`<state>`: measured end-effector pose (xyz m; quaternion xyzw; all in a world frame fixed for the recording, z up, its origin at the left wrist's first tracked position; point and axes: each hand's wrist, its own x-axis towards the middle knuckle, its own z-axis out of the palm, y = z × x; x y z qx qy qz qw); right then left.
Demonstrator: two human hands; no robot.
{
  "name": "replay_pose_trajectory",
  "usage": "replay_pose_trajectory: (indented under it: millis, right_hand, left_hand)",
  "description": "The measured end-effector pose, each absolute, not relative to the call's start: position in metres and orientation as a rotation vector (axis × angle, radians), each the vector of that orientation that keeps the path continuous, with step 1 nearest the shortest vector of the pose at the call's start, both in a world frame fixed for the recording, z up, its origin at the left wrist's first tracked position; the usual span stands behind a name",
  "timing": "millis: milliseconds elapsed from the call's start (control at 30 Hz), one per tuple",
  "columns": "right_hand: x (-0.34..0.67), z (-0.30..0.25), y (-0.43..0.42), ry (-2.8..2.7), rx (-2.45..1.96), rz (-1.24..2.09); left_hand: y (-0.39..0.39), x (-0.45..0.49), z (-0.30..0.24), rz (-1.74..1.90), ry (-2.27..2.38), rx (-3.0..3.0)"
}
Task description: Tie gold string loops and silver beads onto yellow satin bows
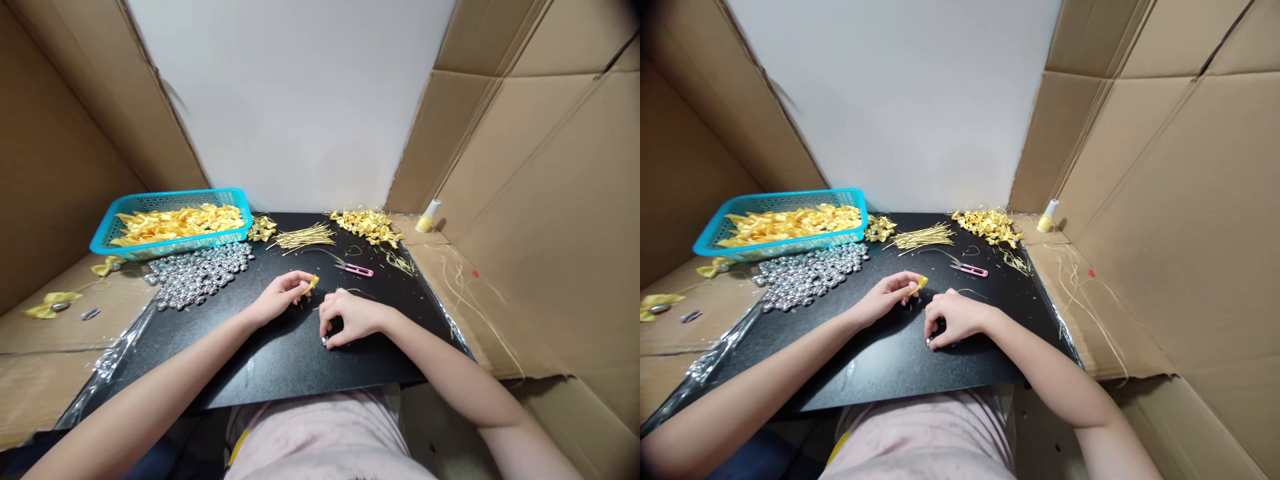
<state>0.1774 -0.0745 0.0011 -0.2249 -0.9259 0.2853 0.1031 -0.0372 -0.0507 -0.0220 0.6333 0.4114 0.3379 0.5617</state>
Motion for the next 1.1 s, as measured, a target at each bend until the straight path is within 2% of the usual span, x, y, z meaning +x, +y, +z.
replay_pose_trajectory:
  millis: [267,500,600,900,1100]
  right_hand:
    - [0.185,-0.018,-0.043,-2.248,-1.365,0.466]
    - [0.167,-0.012,-0.064,-2.165,-0.929,0.213]
    - [0.164,-0.016,-0.065,-2.189,-0.91,0.145]
    - [0.162,-0.018,-0.066,-2.226,-0.915,0.141]
    - [0.159,-0.012,-0.066,-1.986,-0.906,0.514]
  left_hand:
    - [-0.053,-0.034,-0.027,0.835,0.783,1.152]
    - [-0.057,-0.03,-0.031,0.808,0.69,1.082]
    - [-0.058,-0.028,-0.029,0.771,0.696,1.166]
    - [-0.062,-0.027,-0.022,0.728,0.772,1.353]
    - [-0.061,-0.03,-0.024,0.723,0.791,1.373]
